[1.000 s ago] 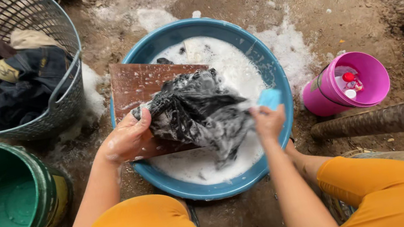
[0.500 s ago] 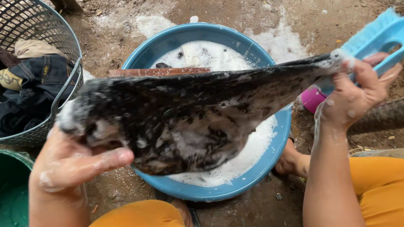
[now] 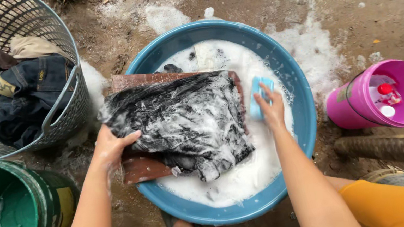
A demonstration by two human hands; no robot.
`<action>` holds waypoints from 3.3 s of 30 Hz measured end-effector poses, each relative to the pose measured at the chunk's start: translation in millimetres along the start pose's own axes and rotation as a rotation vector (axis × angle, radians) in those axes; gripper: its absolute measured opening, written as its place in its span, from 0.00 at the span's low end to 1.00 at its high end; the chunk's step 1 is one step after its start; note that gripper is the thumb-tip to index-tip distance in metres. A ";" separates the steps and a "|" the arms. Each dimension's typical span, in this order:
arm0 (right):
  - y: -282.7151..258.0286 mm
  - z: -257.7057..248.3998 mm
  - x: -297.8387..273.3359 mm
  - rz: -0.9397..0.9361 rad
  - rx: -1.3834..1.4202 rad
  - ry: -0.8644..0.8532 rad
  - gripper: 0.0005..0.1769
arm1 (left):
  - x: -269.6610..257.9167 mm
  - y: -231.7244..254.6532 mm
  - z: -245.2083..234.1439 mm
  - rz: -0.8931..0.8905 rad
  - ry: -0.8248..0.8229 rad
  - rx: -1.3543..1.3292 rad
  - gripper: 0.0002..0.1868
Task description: The person is washing dark clothes by hand in a basin of soapy water, using a wooden board as a scrubbing surface and a blue brush.
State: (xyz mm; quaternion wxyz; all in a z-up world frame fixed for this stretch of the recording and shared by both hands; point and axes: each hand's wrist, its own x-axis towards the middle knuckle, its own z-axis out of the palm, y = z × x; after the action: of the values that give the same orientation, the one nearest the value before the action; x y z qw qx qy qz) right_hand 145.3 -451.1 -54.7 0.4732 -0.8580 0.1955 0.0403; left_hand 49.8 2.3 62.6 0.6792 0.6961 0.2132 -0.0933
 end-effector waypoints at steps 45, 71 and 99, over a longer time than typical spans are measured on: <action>-86.4 104.8 -13.6 -0.484 -0.159 0.103 0.19 | -18.7 -88.6 13.9 0.307 0.887 0.656 0.20; -60.2 121.7 -20.3 -0.599 -0.212 0.202 0.14 | -14.6 -96.4 7.6 0.375 0.861 0.751 0.18; -82.6 -80.6 -44.2 0.180 0.216 0.080 0.08 | -20.0 44.0 22.3 0.092 -0.022 -0.174 0.18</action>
State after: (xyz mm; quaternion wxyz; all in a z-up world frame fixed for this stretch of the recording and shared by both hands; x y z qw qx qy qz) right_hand 126.1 -465.4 66.5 0.5490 -0.7821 0.2937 0.0269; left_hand 54.2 -22.5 109.5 0.7428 0.6426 0.1809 -0.0507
